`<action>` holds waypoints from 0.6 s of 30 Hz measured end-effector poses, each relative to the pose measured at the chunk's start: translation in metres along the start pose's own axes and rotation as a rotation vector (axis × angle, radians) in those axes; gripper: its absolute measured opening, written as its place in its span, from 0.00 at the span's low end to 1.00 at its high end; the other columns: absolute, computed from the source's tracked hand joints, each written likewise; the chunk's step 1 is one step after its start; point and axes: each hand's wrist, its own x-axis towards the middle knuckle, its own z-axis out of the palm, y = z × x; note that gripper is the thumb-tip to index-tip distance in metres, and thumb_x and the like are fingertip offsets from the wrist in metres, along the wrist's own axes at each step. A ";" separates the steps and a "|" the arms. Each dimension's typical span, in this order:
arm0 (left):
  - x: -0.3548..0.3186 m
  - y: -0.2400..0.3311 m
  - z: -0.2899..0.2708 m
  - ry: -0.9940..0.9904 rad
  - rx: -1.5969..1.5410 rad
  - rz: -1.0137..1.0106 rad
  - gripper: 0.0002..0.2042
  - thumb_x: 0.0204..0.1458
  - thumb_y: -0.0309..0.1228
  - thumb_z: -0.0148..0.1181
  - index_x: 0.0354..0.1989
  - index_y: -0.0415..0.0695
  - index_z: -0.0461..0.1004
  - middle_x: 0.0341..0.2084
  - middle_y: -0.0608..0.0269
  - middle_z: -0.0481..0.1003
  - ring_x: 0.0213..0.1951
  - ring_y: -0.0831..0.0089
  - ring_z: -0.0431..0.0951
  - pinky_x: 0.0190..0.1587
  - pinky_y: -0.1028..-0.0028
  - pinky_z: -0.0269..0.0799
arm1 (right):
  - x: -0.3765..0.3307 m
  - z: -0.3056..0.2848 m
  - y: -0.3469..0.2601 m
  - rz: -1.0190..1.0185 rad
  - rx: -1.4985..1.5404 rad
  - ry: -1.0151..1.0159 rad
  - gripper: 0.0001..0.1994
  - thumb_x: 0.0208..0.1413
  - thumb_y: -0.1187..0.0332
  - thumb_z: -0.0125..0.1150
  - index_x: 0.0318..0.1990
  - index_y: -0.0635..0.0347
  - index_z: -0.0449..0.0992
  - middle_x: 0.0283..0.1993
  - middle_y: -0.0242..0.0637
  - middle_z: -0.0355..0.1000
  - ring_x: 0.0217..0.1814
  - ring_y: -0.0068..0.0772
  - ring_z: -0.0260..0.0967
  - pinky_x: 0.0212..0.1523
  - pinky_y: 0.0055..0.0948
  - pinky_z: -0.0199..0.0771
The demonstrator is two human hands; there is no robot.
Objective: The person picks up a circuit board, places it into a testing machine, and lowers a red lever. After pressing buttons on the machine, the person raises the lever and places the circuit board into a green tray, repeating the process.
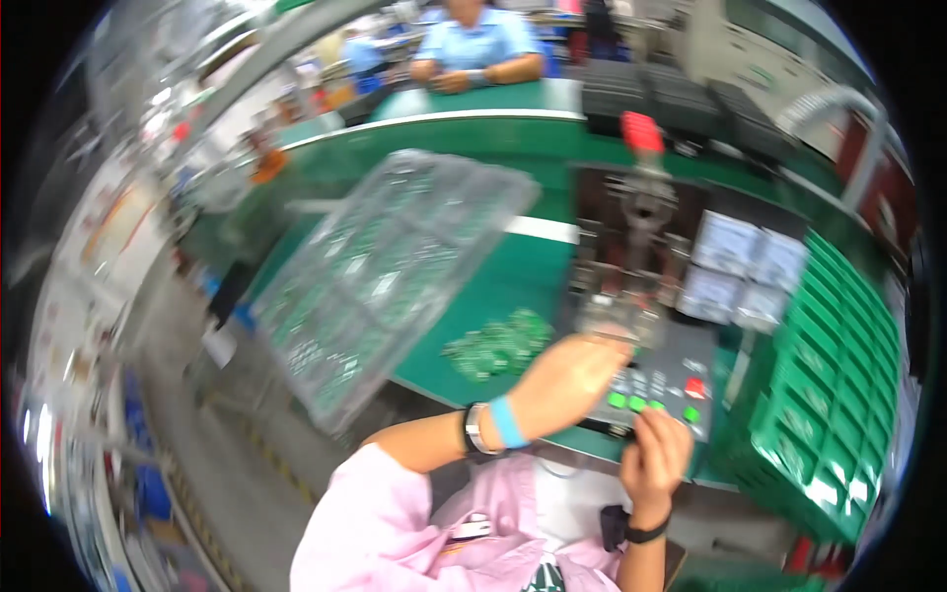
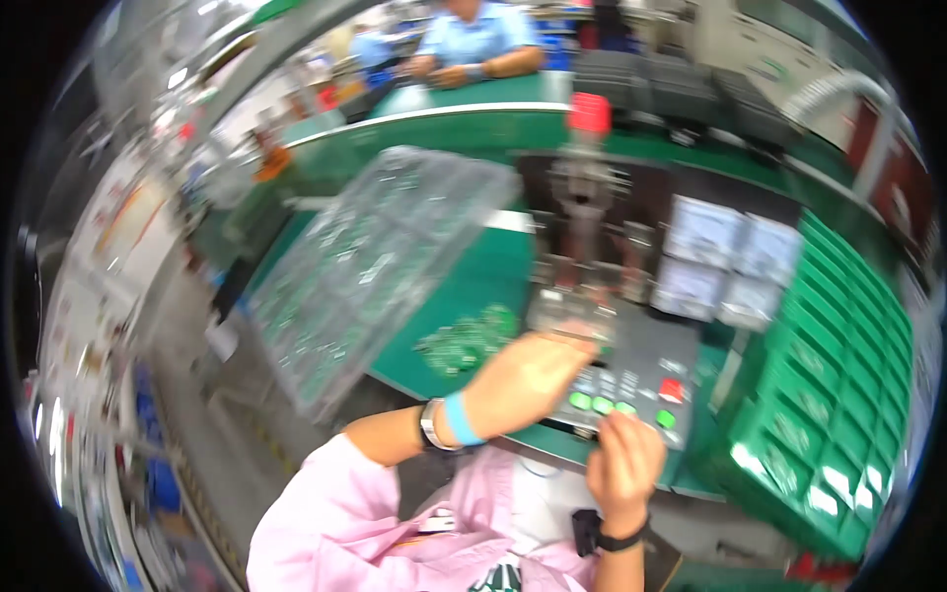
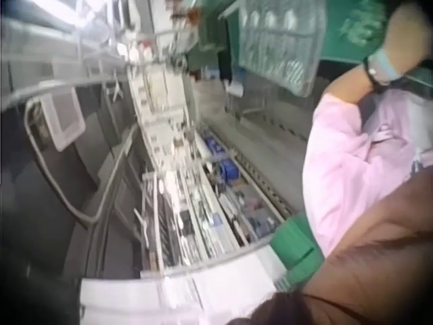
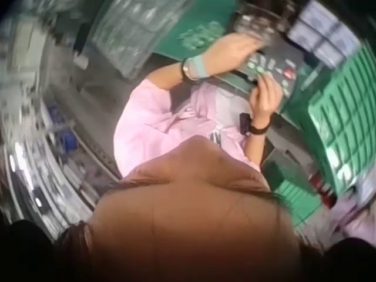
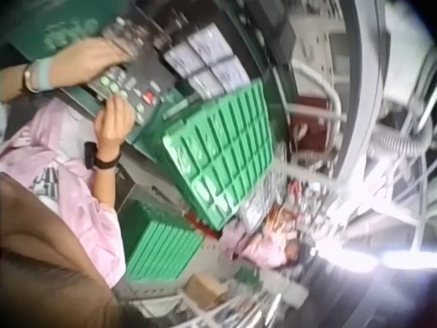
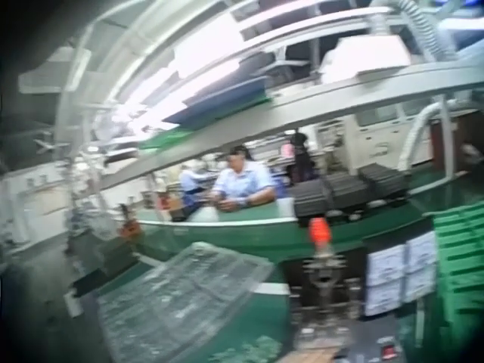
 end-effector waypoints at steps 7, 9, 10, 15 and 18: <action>-0.002 0.023 0.028 -0.112 -0.125 -0.050 0.24 0.45 0.37 0.63 0.47 0.30 0.70 0.49 0.45 0.70 0.53 0.50 0.70 0.57 0.58 0.65 | -0.030 -0.011 0.019 -0.103 -0.094 0.042 0.17 0.55 0.82 0.47 0.51 0.69 0.74 0.54 0.49 0.72 0.56 0.47 0.69 0.59 0.44 0.65; -0.015 0.026 0.035 -0.008 -0.071 -0.022 0.29 0.44 0.41 0.64 0.49 0.30 0.69 0.50 0.45 0.69 0.54 0.50 0.68 0.59 0.56 0.62 | -0.009 -0.020 -0.008 -0.078 -0.022 0.069 0.11 0.56 0.77 0.52 0.43 0.68 0.78 0.47 0.49 0.75 0.48 0.49 0.72 0.51 0.43 0.70; -0.016 0.026 0.038 0.045 -0.050 0.002 0.31 0.44 0.43 0.64 0.51 0.29 0.68 0.50 0.45 0.69 0.55 0.50 0.67 0.61 0.55 0.60 | -0.003 -0.022 -0.012 -0.063 0.003 0.084 0.09 0.57 0.74 0.55 0.38 0.68 0.81 0.43 0.50 0.76 0.44 0.51 0.74 0.47 0.42 0.73; -0.013 0.020 0.045 0.019 -0.025 0.010 0.35 0.43 0.47 0.64 0.53 0.29 0.67 0.51 0.46 0.68 0.56 0.50 0.66 0.63 0.52 0.56 | -0.002 -0.020 -0.012 -0.062 -0.006 0.061 0.11 0.61 0.71 0.52 0.40 0.69 0.80 0.45 0.51 0.76 0.45 0.52 0.73 0.48 0.43 0.72; -0.007 0.018 0.044 0.000 -0.171 -0.012 0.37 0.42 0.48 0.63 0.54 0.28 0.67 0.53 0.48 0.67 0.58 0.51 0.65 0.64 0.51 0.52 | 0.000 -0.019 -0.017 -0.026 -0.048 0.073 0.11 0.60 0.72 0.53 0.41 0.70 0.80 0.46 0.52 0.76 0.46 0.52 0.73 0.48 0.44 0.72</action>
